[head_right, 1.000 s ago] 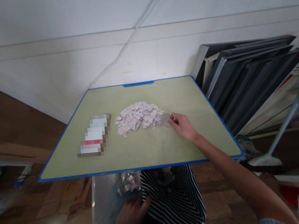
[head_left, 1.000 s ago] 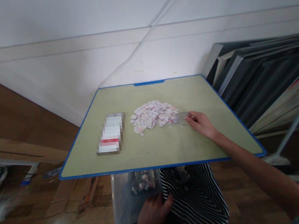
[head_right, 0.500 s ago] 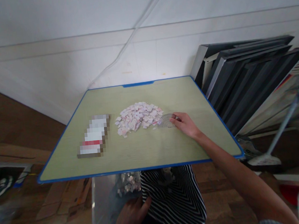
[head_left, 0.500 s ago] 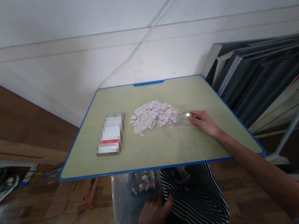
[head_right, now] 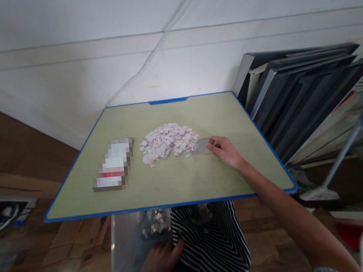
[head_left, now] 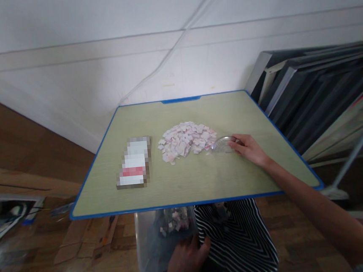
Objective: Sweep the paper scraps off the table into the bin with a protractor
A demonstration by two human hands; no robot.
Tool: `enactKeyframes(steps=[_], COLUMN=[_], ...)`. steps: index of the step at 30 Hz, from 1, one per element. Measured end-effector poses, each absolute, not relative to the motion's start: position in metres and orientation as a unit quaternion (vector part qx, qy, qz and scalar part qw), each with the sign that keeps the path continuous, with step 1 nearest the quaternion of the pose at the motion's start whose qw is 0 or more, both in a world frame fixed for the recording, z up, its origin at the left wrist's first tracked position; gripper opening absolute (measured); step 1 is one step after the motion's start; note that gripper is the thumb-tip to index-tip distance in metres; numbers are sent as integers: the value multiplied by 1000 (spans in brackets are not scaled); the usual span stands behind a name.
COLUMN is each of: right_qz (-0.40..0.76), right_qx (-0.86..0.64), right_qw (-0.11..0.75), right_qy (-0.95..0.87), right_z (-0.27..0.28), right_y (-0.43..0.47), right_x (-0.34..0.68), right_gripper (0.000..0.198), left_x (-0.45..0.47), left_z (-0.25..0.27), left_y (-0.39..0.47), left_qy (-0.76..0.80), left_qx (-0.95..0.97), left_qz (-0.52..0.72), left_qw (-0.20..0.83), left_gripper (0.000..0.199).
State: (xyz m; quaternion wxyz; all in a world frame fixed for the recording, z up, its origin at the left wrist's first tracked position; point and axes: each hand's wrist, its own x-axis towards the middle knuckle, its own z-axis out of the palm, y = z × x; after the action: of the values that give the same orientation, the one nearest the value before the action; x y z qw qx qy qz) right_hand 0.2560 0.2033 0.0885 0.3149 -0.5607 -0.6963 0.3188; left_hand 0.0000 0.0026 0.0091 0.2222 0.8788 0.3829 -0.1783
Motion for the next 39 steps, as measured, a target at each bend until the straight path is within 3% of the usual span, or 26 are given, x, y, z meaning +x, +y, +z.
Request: enactKeyframes(steps=[20,39], right_qz=[247,328], right_qx=[-586,-547], right_qw=[304,286], right_qy=[-710,-715], right_z=[89,89], right_y=[208,201], right_x=[260,246], right_gripper=[24,29], left_x=[0,-1], left_z=[10,8], left_y=[2,2], left_qy=[389,386], left_qx=[877,880], left_qz=[-176,-171], left_qw=[222,219], left_gripper=[42,44])
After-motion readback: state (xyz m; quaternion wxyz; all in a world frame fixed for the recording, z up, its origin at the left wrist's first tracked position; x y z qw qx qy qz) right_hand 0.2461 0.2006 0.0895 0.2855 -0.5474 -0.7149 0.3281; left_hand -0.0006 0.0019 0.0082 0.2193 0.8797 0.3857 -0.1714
